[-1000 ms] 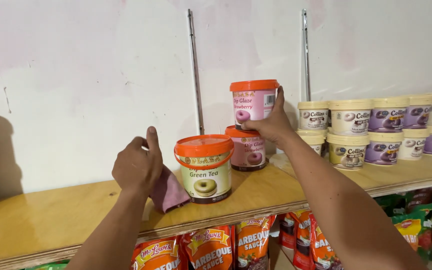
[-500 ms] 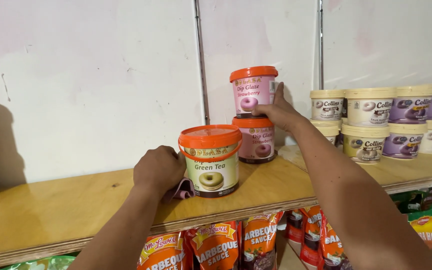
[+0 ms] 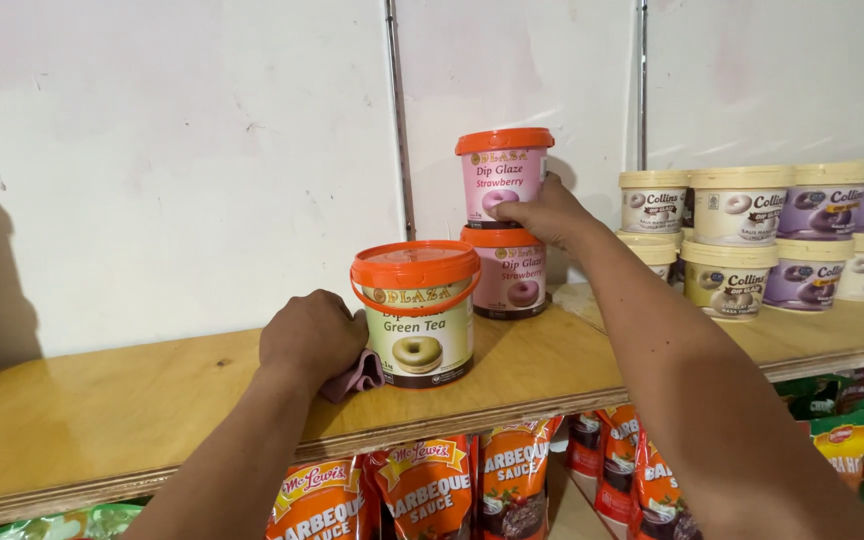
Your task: Wiping down grocery store shelves and organizing containers of food products.
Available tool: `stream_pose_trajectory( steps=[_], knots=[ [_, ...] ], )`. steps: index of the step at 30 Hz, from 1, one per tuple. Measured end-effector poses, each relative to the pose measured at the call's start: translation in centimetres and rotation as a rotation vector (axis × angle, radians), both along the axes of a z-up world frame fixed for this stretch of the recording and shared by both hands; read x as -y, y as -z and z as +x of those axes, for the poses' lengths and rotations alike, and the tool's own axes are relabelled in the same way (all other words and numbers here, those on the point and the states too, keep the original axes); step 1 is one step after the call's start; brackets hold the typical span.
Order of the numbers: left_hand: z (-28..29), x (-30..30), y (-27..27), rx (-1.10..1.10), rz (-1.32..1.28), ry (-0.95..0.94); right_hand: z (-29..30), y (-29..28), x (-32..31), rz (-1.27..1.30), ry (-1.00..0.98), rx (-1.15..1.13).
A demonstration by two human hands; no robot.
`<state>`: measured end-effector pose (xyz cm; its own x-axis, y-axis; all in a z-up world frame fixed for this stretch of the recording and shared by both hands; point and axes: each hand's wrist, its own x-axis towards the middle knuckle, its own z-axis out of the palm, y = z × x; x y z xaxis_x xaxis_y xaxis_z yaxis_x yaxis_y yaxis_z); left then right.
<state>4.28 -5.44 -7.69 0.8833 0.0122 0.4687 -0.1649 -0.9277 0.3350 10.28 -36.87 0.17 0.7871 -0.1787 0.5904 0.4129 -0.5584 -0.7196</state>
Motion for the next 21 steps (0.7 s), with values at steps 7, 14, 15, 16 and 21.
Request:
stream_pose_trajectory(
  steps=[7,14,15,16,21],
  knots=[
    [0.7,-0.1,0.2,-0.023,0.001,0.004,-0.6,0.6,-1.2,-0.022,0.259,0.1],
    [1.2,0.0,0.6,-0.106,0.099,0.022,-0.2,0.5,-0.2,0.123,-0.042,0.029],
    [1.5,0.0,0.9,-0.122,0.114,0.038,-0.6,0.6,-0.4,0.12,-0.064,-0.002],
    [1.6,0.0,0.9,-0.118,0.114,0.038,-0.5,0.8,-0.3,0.119,-0.064,0.002],
    [1.5,-0.2,0.9,-0.093,0.087,0.055,-1.0,0.7,-0.7,0.036,-0.063,0.063]
  ],
)
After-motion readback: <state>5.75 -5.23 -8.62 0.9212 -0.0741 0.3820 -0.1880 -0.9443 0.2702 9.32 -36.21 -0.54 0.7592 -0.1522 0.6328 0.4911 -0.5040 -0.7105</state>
